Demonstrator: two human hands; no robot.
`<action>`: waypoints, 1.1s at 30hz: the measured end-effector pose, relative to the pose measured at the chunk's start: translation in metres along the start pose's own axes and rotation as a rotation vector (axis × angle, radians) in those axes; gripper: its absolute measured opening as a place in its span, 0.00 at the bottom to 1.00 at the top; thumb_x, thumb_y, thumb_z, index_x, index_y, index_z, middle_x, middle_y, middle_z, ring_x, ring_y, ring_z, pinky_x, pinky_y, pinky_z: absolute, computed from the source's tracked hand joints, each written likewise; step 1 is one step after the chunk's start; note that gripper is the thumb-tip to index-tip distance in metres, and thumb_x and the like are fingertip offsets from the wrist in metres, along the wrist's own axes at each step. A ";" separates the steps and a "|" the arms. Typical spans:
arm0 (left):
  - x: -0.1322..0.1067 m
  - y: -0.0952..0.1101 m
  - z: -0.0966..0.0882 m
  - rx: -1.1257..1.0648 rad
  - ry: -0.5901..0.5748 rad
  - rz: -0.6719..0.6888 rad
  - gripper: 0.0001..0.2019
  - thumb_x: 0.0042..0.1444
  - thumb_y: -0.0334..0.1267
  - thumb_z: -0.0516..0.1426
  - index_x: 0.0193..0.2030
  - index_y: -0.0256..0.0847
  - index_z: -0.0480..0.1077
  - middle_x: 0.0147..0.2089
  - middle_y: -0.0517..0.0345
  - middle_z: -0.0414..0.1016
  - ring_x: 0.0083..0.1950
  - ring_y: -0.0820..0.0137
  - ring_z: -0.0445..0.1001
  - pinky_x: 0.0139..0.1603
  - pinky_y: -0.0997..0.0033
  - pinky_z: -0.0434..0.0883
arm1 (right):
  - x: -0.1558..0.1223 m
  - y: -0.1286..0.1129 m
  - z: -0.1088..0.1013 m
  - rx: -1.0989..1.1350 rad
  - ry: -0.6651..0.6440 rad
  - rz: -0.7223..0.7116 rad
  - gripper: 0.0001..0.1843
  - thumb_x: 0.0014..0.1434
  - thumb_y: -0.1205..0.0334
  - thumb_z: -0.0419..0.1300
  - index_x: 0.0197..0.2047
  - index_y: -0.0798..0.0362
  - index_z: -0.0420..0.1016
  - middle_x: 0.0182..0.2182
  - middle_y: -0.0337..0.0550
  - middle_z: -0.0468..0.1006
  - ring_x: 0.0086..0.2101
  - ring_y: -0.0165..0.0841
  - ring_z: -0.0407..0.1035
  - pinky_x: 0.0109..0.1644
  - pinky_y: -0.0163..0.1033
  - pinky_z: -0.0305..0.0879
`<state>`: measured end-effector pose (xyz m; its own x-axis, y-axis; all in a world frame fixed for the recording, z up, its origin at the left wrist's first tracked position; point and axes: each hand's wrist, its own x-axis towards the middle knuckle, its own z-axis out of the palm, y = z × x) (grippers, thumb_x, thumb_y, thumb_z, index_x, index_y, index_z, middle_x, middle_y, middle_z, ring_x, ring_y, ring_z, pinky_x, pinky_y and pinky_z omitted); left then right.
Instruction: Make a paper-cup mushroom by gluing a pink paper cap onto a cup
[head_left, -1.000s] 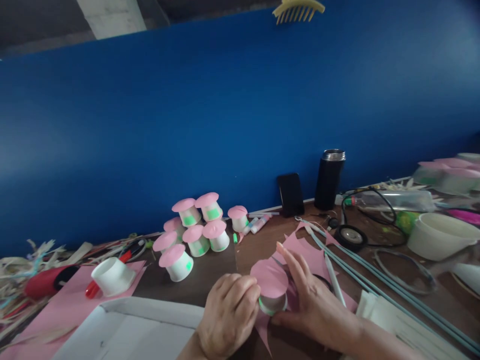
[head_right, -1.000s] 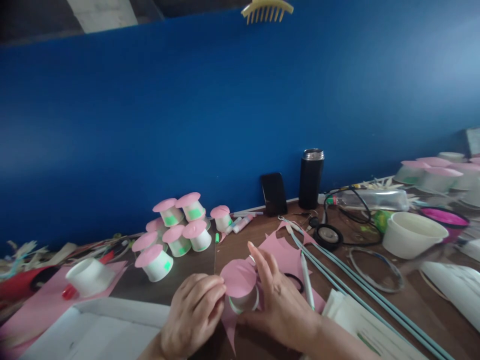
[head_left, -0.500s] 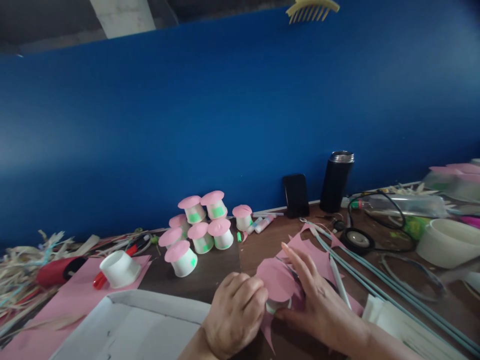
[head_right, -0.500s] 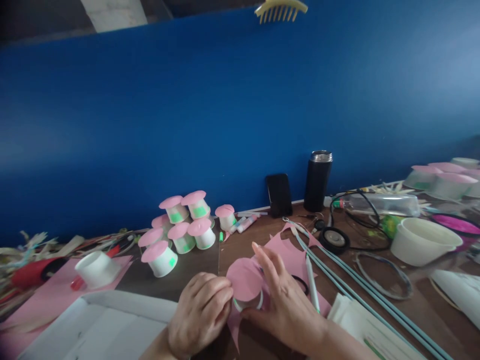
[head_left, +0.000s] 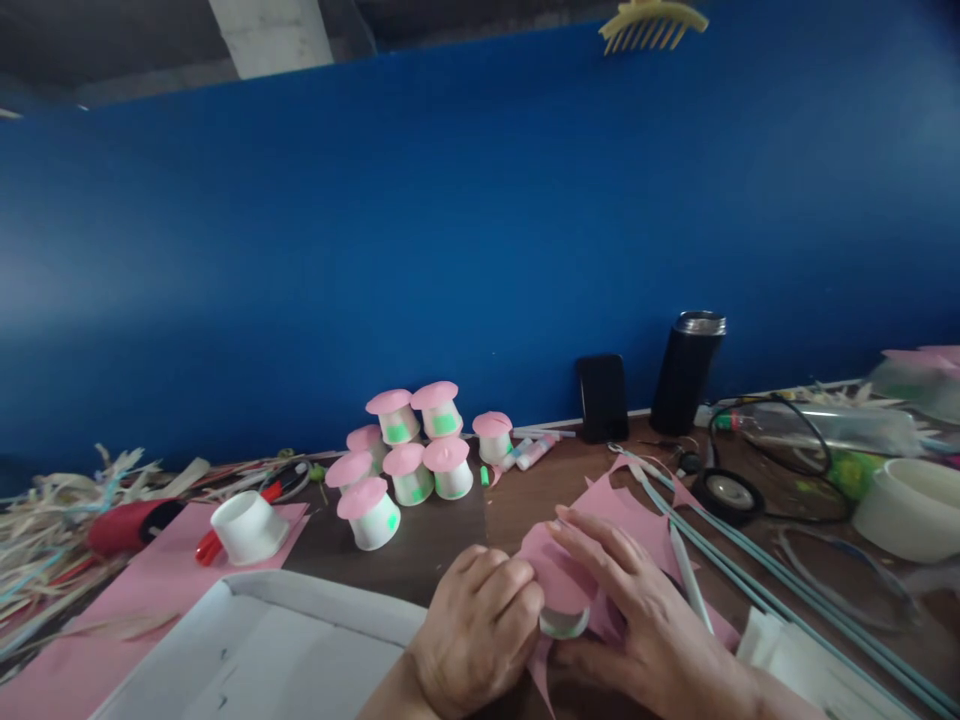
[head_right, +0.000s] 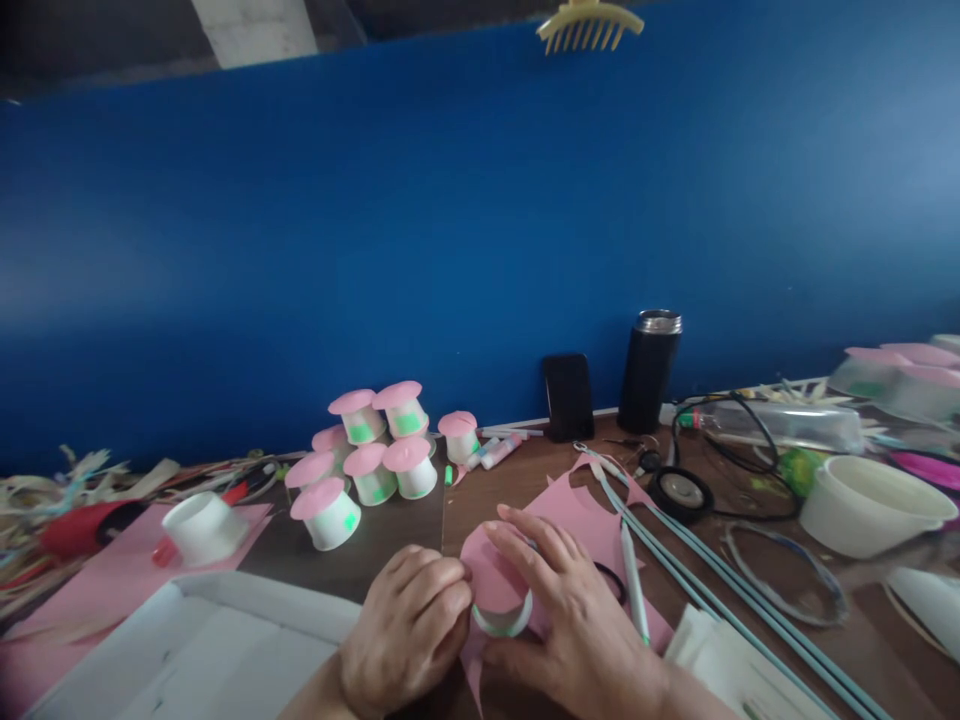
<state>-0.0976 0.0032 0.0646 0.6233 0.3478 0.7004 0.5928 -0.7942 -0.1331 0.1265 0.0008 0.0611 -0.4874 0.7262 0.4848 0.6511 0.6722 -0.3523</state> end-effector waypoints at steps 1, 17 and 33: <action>0.000 0.000 0.000 -0.001 0.001 0.003 0.06 0.56 0.28 0.56 0.41 0.37 0.70 0.41 0.55 0.77 0.40 0.66 0.69 0.47 0.62 0.65 | 0.002 0.000 -0.001 -0.018 0.005 -0.024 0.43 0.57 0.43 0.62 0.69 0.42 0.47 0.65 0.53 0.61 0.60 0.48 0.62 0.57 0.56 0.68; 0.005 0.000 -0.004 -0.010 -0.020 0.009 0.06 0.59 0.30 0.52 0.41 0.37 0.70 0.39 0.54 0.75 0.38 0.66 0.68 0.45 0.64 0.65 | 0.012 0.000 0.000 -0.074 0.002 -0.095 0.52 0.50 0.37 0.65 0.70 0.45 0.46 0.58 0.49 0.72 0.59 0.49 0.61 0.57 0.58 0.61; 0.004 0.001 -0.004 -0.069 -0.043 -0.028 0.09 0.57 0.41 0.57 0.39 0.37 0.68 0.38 0.54 0.74 0.37 0.65 0.67 0.40 0.60 0.63 | 0.010 0.001 0.004 -0.079 -0.018 -0.081 0.53 0.49 0.35 0.65 0.69 0.45 0.46 0.59 0.49 0.71 0.58 0.50 0.61 0.58 0.61 0.58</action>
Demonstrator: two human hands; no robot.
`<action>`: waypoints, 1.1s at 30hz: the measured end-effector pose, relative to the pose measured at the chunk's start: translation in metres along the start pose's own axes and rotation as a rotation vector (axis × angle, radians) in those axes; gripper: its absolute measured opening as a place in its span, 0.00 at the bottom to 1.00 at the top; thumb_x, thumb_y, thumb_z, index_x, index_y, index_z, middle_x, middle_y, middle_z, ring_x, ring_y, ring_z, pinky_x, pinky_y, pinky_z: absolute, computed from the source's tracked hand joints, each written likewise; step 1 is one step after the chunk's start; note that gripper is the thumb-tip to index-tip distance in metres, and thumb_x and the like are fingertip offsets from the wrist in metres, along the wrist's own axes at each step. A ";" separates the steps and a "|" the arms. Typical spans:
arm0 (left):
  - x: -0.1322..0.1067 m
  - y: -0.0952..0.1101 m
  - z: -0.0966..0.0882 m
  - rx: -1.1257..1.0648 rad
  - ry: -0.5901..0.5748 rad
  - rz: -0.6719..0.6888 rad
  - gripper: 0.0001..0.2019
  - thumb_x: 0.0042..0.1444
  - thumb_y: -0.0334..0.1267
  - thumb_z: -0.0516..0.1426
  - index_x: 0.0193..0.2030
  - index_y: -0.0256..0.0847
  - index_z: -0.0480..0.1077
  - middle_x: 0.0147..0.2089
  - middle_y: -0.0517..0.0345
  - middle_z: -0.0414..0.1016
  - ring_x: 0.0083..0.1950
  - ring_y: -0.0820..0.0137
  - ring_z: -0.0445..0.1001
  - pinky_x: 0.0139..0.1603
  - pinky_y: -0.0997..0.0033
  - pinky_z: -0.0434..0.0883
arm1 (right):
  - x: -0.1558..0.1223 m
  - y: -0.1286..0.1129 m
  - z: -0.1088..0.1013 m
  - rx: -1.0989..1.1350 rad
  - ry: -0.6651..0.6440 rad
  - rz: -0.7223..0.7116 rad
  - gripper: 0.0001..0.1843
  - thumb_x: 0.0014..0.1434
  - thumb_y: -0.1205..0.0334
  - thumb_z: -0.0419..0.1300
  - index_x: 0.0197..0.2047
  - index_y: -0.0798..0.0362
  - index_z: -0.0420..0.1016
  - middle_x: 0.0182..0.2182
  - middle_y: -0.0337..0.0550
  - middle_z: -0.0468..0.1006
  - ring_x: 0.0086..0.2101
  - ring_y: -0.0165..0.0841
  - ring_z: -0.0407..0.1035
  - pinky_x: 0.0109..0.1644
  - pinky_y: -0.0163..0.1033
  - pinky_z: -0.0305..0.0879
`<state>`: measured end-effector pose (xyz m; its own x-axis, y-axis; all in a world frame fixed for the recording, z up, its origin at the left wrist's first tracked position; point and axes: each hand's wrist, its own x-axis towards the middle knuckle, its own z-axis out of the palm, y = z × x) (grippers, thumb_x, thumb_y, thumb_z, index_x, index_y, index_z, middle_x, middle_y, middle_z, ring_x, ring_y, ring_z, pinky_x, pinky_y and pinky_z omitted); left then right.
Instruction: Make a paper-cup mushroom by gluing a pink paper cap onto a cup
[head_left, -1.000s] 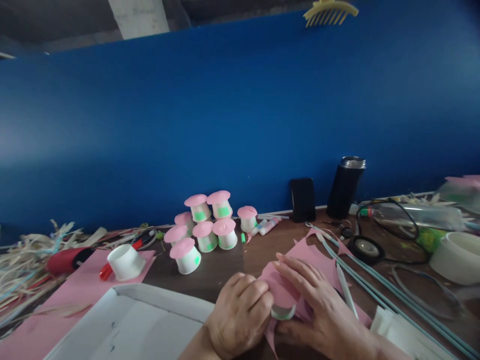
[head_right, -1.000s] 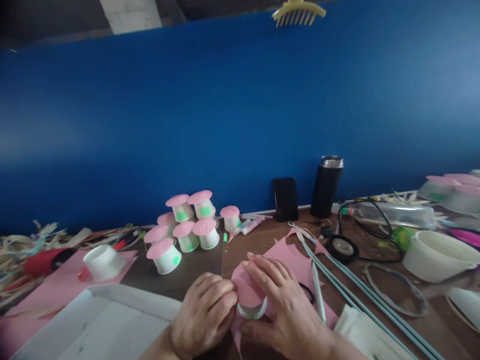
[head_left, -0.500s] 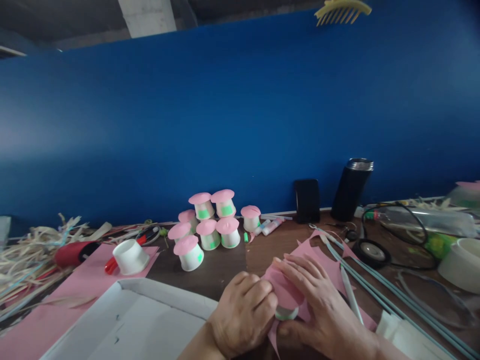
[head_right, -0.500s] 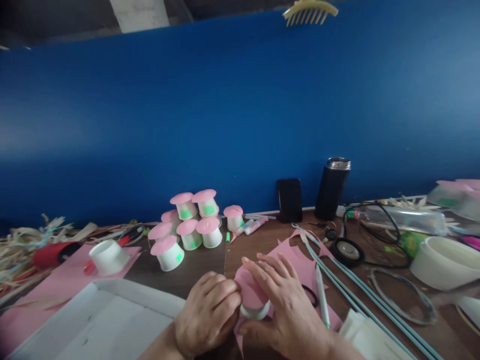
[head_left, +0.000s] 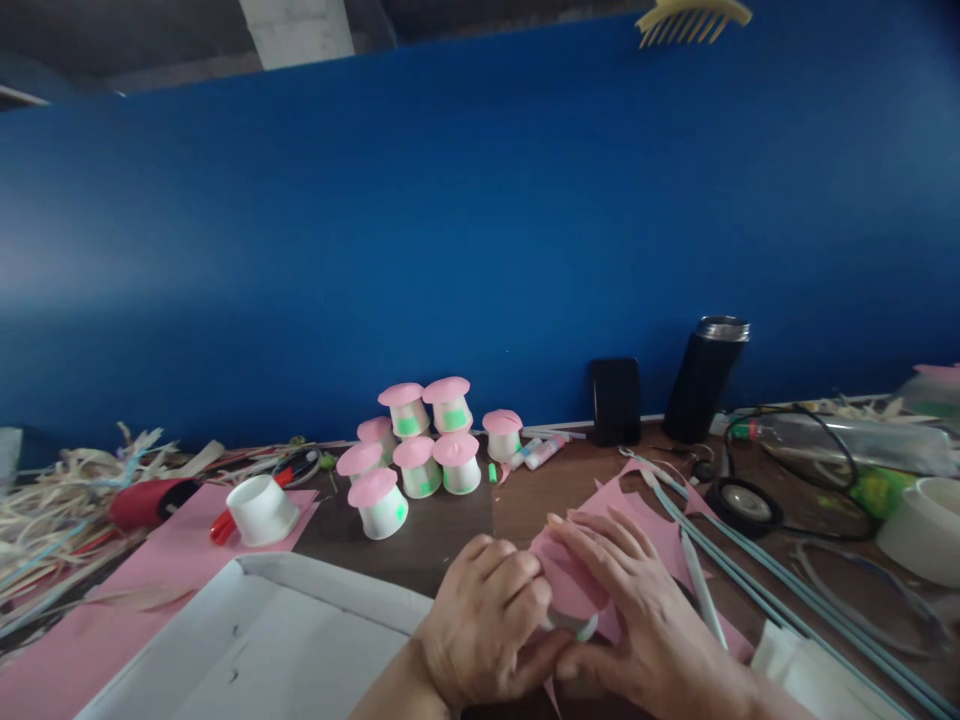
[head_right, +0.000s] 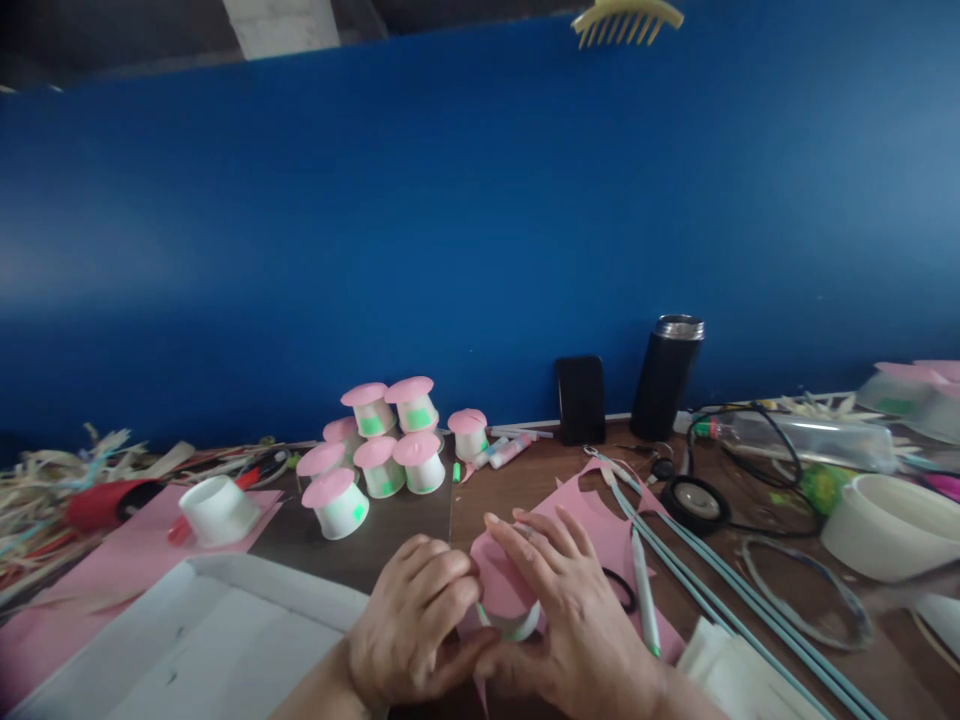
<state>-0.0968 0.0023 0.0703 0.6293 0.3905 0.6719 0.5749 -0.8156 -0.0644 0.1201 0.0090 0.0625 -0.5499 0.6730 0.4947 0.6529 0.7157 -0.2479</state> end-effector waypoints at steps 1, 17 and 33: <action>0.000 0.000 0.000 -0.013 -0.009 -0.003 0.11 0.57 0.43 0.57 0.39 0.37 0.68 0.39 0.53 0.74 0.37 0.65 0.67 0.40 0.60 0.63 | 0.000 0.000 0.000 0.000 -0.001 -0.003 0.54 0.48 0.33 0.64 0.69 0.45 0.45 0.59 0.49 0.71 0.58 0.51 0.61 0.58 0.62 0.58; 0.016 0.009 0.003 -0.482 0.201 -0.667 0.03 0.61 0.34 0.54 0.41 0.41 0.68 0.41 0.53 0.70 0.43 0.66 0.71 0.43 0.66 0.70 | 0.002 -0.004 -0.006 -0.028 0.043 -0.024 0.36 0.66 0.47 0.52 0.71 0.48 0.44 0.60 0.49 0.71 0.59 0.46 0.62 0.59 0.58 0.61; 0.014 0.015 0.014 -0.620 0.172 -0.804 0.03 0.60 0.32 0.53 0.39 0.43 0.65 0.41 0.56 0.68 0.44 0.67 0.71 0.47 0.63 0.71 | 0.000 -0.009 0.002 -0.063 0.109 0.020 0.32 0.66 0.63 0.52 0.70 0.50 0.46 0.57 0.48 0.74 0.58 0.42 0.64 0.60 0.56 0.63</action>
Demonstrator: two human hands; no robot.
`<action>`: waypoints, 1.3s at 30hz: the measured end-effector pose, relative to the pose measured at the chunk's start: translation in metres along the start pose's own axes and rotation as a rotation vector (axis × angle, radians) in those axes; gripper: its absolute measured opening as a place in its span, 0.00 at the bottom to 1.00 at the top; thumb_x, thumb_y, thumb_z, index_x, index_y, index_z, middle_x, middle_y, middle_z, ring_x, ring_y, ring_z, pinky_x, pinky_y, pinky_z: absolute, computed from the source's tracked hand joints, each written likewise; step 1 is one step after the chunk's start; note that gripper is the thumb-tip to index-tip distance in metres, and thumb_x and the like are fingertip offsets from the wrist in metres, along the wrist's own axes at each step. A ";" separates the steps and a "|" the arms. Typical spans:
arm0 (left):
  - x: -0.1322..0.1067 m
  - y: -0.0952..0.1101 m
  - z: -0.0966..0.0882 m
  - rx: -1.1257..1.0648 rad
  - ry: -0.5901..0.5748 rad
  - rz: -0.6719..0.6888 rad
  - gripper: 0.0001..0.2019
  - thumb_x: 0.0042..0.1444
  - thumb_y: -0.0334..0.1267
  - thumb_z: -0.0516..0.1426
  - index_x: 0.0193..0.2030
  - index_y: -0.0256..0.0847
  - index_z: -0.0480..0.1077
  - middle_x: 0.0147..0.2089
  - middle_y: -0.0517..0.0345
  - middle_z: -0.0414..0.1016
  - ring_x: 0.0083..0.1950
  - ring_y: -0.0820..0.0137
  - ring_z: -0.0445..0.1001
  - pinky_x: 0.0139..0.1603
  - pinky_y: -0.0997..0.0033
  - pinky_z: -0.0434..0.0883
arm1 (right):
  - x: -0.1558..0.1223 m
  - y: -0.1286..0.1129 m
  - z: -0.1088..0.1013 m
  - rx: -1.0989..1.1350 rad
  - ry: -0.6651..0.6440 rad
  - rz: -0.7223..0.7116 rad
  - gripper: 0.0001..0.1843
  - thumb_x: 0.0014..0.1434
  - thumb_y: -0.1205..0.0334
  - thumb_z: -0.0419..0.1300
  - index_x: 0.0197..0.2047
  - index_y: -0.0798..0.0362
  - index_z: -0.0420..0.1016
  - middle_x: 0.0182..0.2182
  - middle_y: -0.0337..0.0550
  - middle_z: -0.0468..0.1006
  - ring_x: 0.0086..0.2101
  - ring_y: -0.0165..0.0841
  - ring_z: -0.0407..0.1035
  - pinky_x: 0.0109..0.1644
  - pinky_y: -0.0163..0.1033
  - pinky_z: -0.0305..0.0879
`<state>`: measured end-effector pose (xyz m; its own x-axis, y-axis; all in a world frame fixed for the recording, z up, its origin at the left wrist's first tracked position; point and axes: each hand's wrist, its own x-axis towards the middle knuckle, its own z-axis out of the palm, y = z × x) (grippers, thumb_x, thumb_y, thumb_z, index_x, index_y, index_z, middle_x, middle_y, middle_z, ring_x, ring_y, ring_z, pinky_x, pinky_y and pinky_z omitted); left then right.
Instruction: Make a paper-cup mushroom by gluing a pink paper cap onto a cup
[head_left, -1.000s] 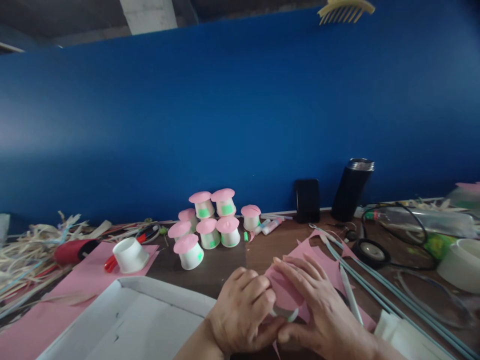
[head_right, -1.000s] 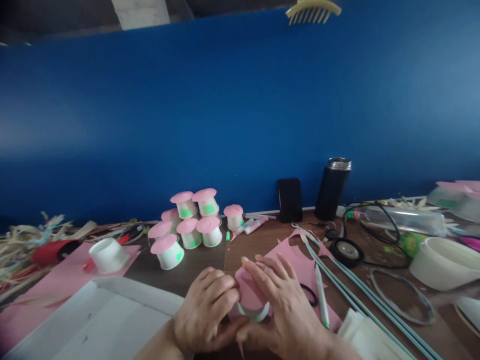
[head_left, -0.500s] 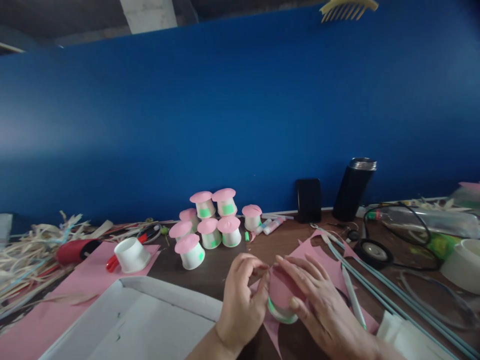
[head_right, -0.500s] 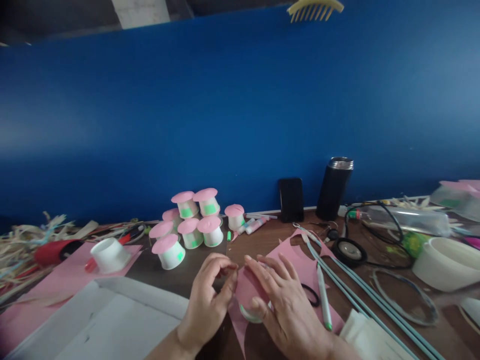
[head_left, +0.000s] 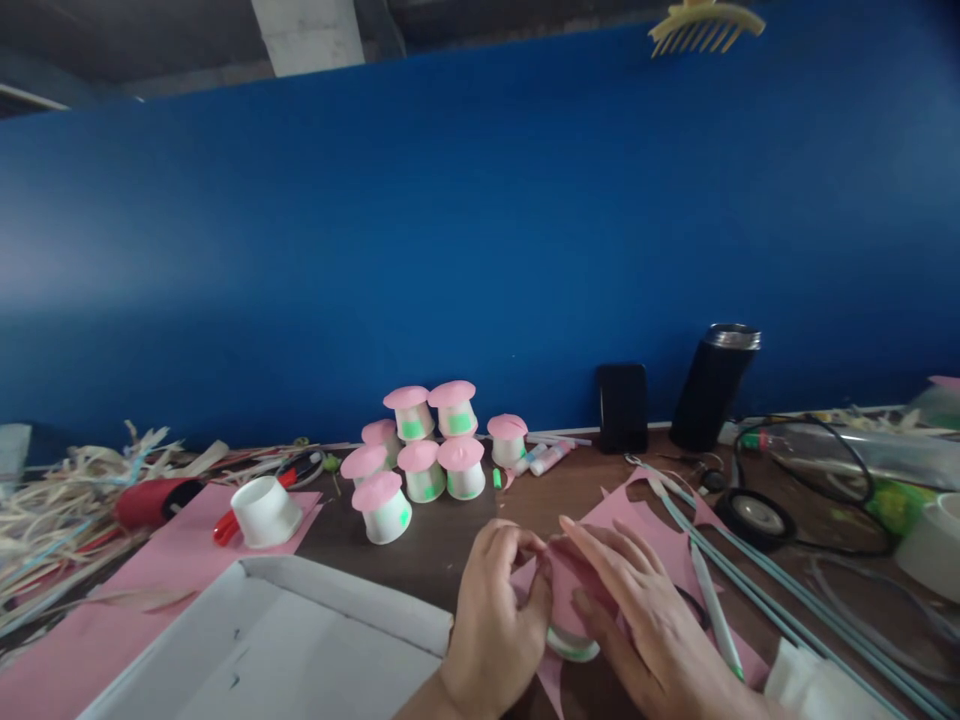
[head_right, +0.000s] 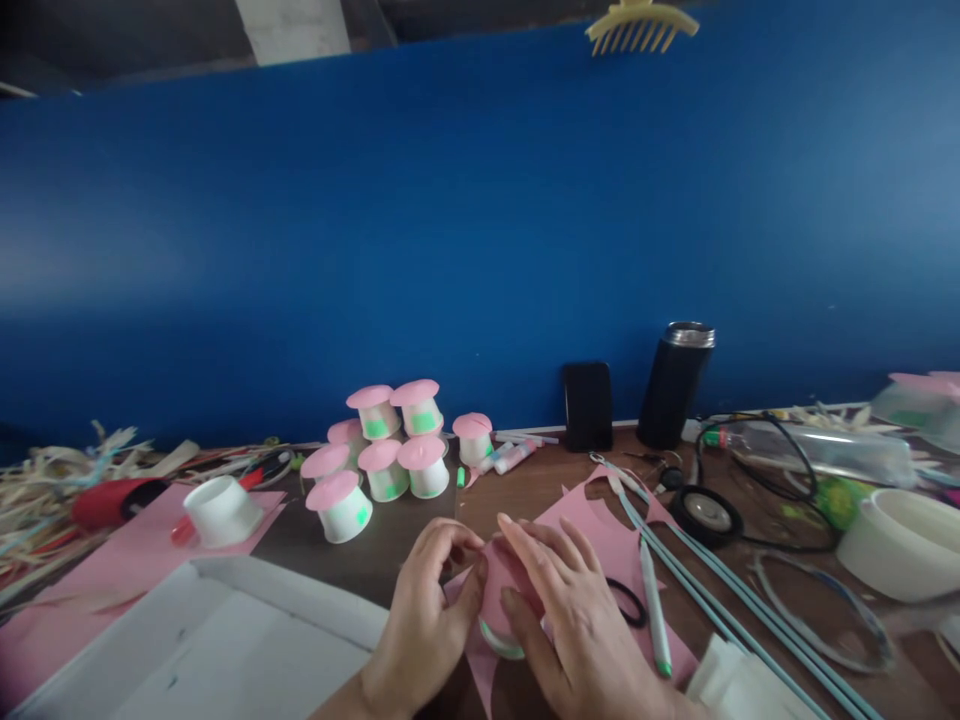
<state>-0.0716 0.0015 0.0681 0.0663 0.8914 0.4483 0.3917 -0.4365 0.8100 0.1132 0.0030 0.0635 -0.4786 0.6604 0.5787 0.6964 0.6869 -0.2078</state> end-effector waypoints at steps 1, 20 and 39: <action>0.000 0.000 0.000 0.005 -0.002 0.001 0.03 0.60 0.32 0.53 0.40 0.43 0.65 0.42 0.56 0.68 0.44 0.67 0.71 0.47 0.63 0.71 | 0.000 0.000 0.000 -0.002 0.007 0.003 0.33 0.66 0.63 0.52 0.70 0.50 0.45 0.58 0.48 0.73 0.58 0.42 0.64 0.60 0.56 0.63; 0.004 0.001 -0.008 0.295 -0.058 0.222 0.13 0.59 0.31 0.53 0.49 0.47 0.72 0.43 0.54 0.68 0.44 0.63 0.68 0.47 0.57 0.68 | -0.007 0.002 0.007 -0.056 0.108 0.061 0.36 0.64 0.57 0.56 0.70 0.54 0.47 0.58 0.53 0.69 0.57 0.47 0.62 0.58 0.56 0.62; 0.005 0.006 -0.007 0.416 -0.063 0.270 0.12 0.58 0.29 0.52 0.44 0.45 0.73 0.40 0.54 0.70 0.41 0.63 0.69 0.43 0.58 0.67 | -0.004 -0.005 -0.009 -0.117 0.114 0.005 0.34 0.62 0.59 0.60 0.67 0.57 0.54 0.42 0.46 0.79 0.46 0.41 0.69 0.62 0.58 0.48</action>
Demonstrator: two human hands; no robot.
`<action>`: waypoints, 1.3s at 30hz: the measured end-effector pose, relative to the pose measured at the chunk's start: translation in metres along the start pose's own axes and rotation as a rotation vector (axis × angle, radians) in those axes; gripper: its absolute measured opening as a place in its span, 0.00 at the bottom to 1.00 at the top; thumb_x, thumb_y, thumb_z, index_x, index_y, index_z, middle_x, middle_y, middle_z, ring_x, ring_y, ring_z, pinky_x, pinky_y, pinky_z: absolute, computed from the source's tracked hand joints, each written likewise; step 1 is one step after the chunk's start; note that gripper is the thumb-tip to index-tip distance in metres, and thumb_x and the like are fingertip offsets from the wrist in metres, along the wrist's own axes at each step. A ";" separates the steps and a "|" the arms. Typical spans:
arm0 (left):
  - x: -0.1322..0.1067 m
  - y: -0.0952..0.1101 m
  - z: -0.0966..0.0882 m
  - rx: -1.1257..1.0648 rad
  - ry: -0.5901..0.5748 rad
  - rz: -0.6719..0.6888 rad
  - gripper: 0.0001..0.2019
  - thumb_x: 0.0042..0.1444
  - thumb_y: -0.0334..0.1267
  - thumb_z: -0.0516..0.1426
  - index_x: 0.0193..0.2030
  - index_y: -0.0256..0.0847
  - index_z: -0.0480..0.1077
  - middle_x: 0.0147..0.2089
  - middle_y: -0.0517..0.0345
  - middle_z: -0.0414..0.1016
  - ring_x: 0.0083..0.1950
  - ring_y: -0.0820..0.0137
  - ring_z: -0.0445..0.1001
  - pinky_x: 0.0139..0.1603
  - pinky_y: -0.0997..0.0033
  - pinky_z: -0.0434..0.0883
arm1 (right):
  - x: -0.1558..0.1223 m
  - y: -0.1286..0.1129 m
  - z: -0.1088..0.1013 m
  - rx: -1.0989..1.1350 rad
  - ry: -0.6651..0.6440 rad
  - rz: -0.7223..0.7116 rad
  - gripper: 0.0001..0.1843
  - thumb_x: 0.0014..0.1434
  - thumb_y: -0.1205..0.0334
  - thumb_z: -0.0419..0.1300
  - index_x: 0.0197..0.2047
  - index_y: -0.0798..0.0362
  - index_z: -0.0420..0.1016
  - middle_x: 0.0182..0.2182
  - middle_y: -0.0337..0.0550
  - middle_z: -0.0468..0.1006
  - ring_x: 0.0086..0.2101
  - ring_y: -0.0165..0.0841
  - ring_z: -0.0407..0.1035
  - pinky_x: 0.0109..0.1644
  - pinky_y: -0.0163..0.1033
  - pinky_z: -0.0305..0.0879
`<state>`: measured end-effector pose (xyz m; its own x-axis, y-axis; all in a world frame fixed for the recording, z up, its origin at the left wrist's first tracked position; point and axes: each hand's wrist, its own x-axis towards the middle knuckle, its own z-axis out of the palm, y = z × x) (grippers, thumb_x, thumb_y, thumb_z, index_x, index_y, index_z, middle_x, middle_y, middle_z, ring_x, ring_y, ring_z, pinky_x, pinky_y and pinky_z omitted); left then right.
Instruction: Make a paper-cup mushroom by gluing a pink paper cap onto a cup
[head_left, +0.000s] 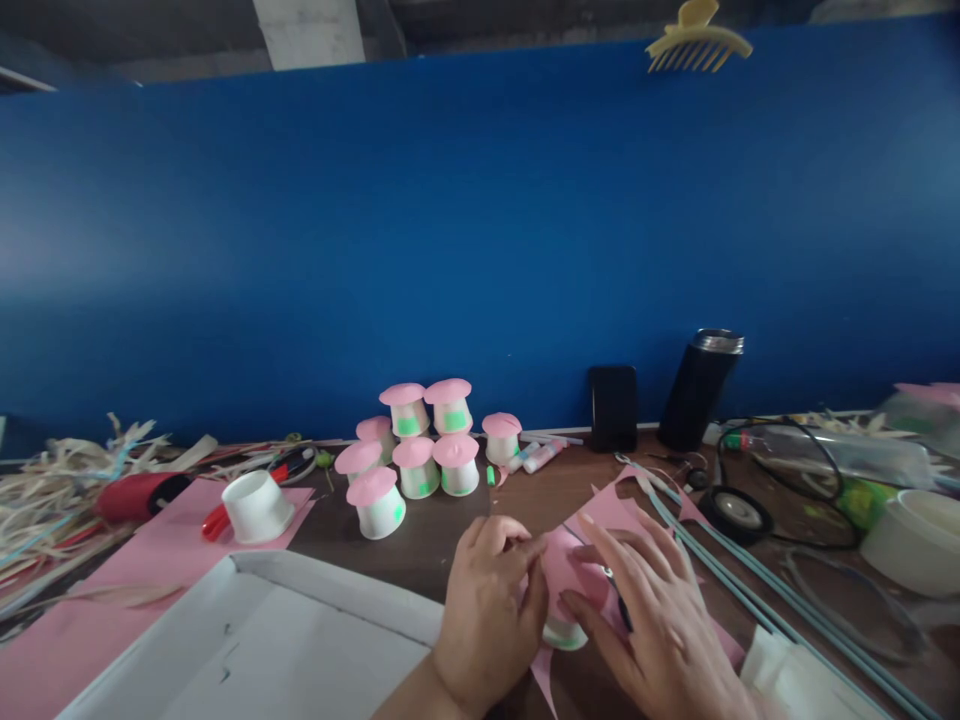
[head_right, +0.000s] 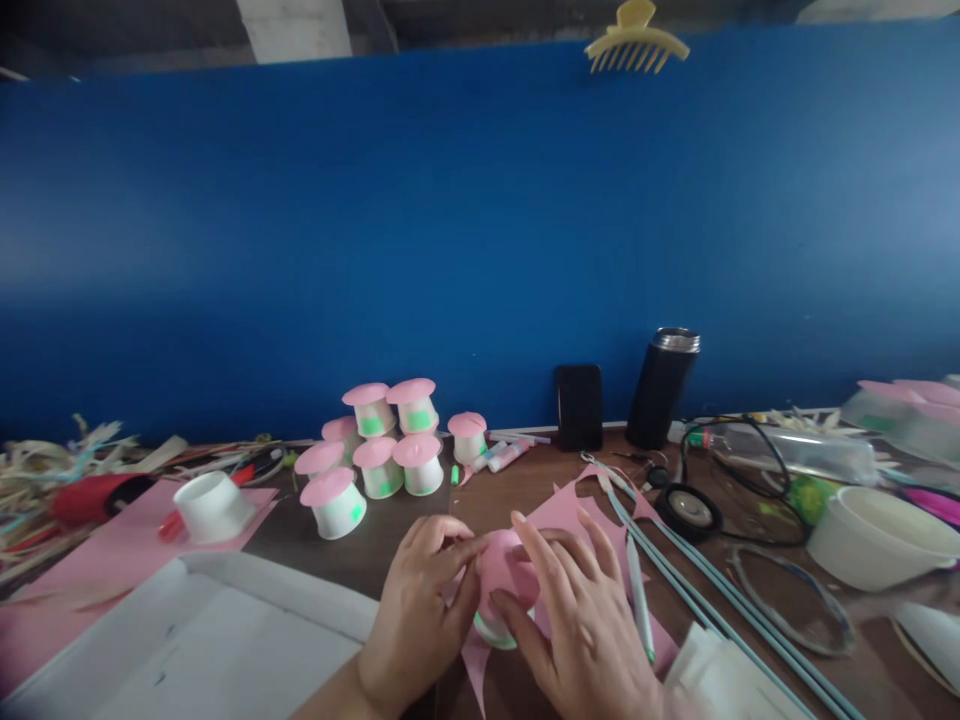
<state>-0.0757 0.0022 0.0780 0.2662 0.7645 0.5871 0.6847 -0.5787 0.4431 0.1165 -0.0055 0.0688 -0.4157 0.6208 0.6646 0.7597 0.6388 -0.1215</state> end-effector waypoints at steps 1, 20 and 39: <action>0.000 0.001 0.000 0.002 -0.002 0.001 0.12 0.58 0.29 0.52 0.43 0.45 0.73 0.40 0.54 0.70 0.41 0.63 0.69 0.43 0.58 0.68 | 0.000 0.000 -0.001 -0.003 -0.010 0.003 0.33 0.62 0.59 0.60 0.66 0.57 0.54 0.42 0.45 0.79 0.45 0.41 0.70 0.62 0.57 0.48; -0.005 0.000 0.001 -0.022 -0.001 -0.014 0.12 0.60 0.33 0.52 0.48 0.44 0.73 0.42 0.53 0.68 0.44 0.62 0.67 0.47 0.56 0.66 | -0.011 0.005 0.019 0.065 0.014 0.243 0.26 0.66 0.54 0.54 0.64 0.50 0.56 0.53 0.51 0.74 0.53 0.46 0.66 0.53 0.53 0.66; -0.013 0.004 0.004 -0.036 -0.021 0.001 0.23 0.62 0.47 0.55 0.62 0.42 0.61 0.54 0.47 0.66 0.54 0.57 0.65 0.56 0.50 0.64 | -0.013 0.007 0.020 0.047 0.029 0.236 0.27 0.65 0.53 0.55 0.63 0.50 0.57 0.53 0.50 0.73 0.54 0.46 0.66 0.54 0.53 0.65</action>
<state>-0.0734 -0.0086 0.0693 0.2811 0.7695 0.5734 0.6596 -0.5889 0.4669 0.1169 -0.0003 0.0449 -0.2147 0.7424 0.6346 0.8099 0.4985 -0.3091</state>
